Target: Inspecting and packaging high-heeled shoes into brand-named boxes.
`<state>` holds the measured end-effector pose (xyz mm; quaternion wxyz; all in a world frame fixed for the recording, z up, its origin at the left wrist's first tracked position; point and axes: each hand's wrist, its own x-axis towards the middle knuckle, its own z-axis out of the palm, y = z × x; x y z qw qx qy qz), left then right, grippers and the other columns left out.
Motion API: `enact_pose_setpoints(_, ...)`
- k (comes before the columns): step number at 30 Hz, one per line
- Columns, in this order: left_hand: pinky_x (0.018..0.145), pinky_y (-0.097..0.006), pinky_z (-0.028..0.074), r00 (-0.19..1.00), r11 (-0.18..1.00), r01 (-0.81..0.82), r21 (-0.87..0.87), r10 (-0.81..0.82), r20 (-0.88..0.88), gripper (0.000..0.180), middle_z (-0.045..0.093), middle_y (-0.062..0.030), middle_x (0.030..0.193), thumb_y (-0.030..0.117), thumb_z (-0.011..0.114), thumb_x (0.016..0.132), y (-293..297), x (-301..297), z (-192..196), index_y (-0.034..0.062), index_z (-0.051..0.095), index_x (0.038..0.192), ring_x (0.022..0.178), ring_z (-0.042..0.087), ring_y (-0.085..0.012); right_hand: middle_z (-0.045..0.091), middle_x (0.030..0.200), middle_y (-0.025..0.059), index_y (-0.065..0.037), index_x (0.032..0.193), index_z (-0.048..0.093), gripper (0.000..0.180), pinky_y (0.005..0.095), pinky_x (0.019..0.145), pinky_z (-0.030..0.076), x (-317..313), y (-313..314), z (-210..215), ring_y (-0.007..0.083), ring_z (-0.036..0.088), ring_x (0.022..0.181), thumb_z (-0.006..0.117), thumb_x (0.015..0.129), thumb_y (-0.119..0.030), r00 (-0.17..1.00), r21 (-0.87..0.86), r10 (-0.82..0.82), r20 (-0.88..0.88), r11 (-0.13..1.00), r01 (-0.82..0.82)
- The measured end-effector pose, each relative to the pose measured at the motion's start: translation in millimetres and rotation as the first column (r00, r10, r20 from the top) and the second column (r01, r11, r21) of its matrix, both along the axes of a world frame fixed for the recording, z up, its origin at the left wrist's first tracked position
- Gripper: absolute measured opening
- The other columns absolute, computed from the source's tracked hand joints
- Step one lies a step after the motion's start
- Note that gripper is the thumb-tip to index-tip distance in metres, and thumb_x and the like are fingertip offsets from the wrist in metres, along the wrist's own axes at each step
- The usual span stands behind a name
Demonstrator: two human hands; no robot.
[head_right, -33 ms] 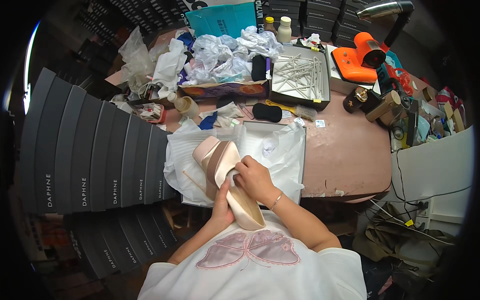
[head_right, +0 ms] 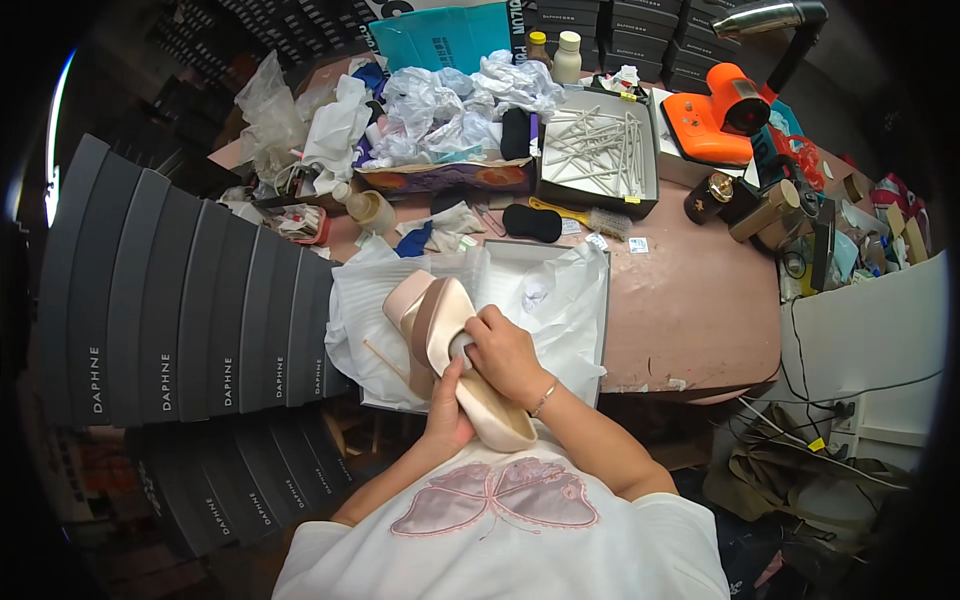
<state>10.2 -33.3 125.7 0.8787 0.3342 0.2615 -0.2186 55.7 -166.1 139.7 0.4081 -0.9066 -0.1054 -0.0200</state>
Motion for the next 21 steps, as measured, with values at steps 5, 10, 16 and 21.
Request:
enact_pose_setpoints(5, 0.101, -0.044, 0.042, 0.998, 0.997, 0.018, 0.080, -0.023, 0.064, 0.054, 0.046, -0.0096, 0.130, 0.021, 0.063, 0.090, -17, -8, -3, 0.0110, 0.035, 0.135, 0.119, 0.049, -0.0239, 0.042, 0.129, 0.0170, -0.010, 0.142, 0.028, 0.084, 0.0403, 0.087, 0.049, 24, 7, -21, 0.0358, 0.050, 0.113, 0.064, 0.066, -0.002, 0.994, -0.061, -0.095, -0.054, 0.994, 0.092)
enact_pose_setpoints(10, 0.096, -0.044, 0.045, 0.996, 0.997, 0.056, -0.057, -0.059, -0.064, 0.049, 0.056, -0.0128, 0.118, 0.033, 0.060, 0.090, 2, -10, -21, 0.0046, 0.044, 0.128, 0.110, 0.055, -0.0280, 0.030, 0.147, 0.0178, -0.008, 0.147, 0.021, 0.088, 0.0357, 0.102, 0.040, 31, -12, -37, 0.0387, 0.041, 0.127, 0.069, 0.074, -0.013, 0.952, 0.334, 0.261, -0.158, 0.922, -0.198)
enact_pose_setpoints(16, 0.089, -0.042, 0.049, 0.982, 0.979, 0.082, -0.185, -0.111, -0.154, 0.050, 0.058, -0.0170, 0.108, 0.036, 0.057, 0.086, 19, 1, -5, 0.0003, 0.049, 0.120, 0.098, 0.059, -0.0295, 0.055, 0.120, 0.0252, -0.005, 0.129, 0.050, 0.061, 0.0443, 0.095, 0.045, 78, -85, -151, 0.0390, 0.050, 0.116, 0.073, 0.075, -0.024, 0.955, -0.202, 0.090, -0.284, 0.967, -0.152)
enact_pose_setpoints(21, 0.087, -0.042, 0.049, 0.982, 0.971, 0.065, -0.232, -0.104, -0.160, 0.051, 0.058, -0.0160, 0.107, 0.041, 0.058, 0.086, 28, -3, -12, 0.0010, 0.051, 0.118, 0.098, 0.059, -0.0280, 0.058, 0.097, 0.0161, -0.005, 0.114, 0.055, 0.049, 0.0436, 0.081, 0.049, 59, -76, -172, 0.0332, 0.059, 0.095, 0.073, 0.070, -0.016, 0.961, -0.381, -0.226, -0.160, 0.912, 0.151)
